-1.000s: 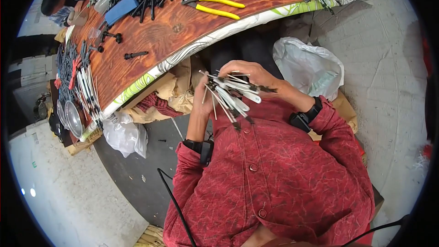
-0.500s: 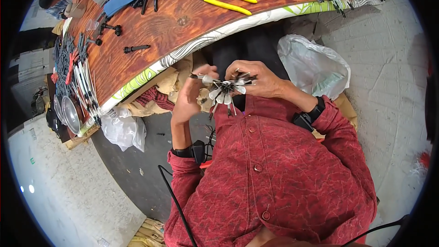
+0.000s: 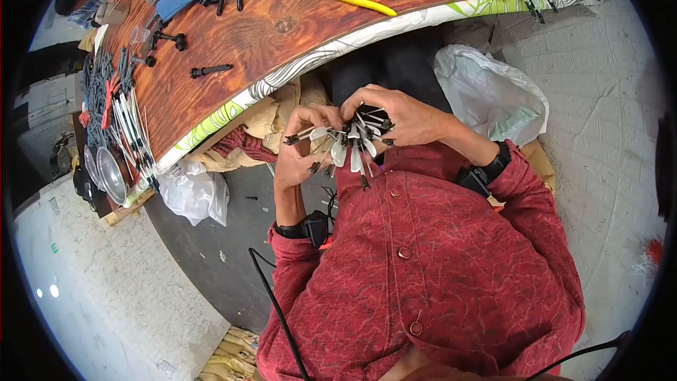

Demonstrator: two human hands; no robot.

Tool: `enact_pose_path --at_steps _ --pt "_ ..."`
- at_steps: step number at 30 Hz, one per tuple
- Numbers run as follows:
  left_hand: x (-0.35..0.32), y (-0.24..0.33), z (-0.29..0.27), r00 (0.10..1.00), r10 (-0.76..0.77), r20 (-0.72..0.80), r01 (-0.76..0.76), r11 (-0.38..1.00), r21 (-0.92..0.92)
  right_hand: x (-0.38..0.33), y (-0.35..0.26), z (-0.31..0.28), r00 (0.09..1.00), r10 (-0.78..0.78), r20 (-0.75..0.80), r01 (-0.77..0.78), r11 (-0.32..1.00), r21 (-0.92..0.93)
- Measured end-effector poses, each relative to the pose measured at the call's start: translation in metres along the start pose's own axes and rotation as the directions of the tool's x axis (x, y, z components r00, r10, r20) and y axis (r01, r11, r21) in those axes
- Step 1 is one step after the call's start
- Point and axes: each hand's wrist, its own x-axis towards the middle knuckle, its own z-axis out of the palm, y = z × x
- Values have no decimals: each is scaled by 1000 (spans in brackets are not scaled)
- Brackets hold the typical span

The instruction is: The person gathers white plastic rods and inserts them into a black plastic hub by hand. They then use yellow-handled shears to trim the ends of the rods while holding the assembly.

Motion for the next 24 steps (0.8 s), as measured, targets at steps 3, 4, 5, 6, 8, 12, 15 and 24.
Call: enact_pose_path --at_steps 3,4,5,6,8,12,15,24 --pt "-1 -1 -5 1000 10 8 -10 1000 -10 3 -6 -6 998 -16 65 11 997 77" --pt "-1 -3 -8 1000 13 7 -13 1000 -8 3 -7 -8 996 -52 76 45 995 87" --pt "-1 -3 -8 1000 16 6 -16 1000 -5 3 -7 -9 992 -88 88 79 992 97" --pt "-1 -4 -9 1000 16 6 -16 1000 -6 3 -6 -10 992 -87 88 78 992 97" --pt "0 -4 -8 1000 18 -16 -18 1000 8 4 -3 -11 987 -105 121 74 970 232" --pt "-1 -4 -6 1000 -4 -25 3 1000 -21 10 3 -15 966 -210 150 151 931 331" --pt "0 -3 -5 999 -30 -23 29 999 -31 13 6 -15 952 -266 150 198 912 361" --pt "6 -2 -3 1000 -28 -7 28 1000 -8 12 4 -17 969 -141 202 50 915 400"
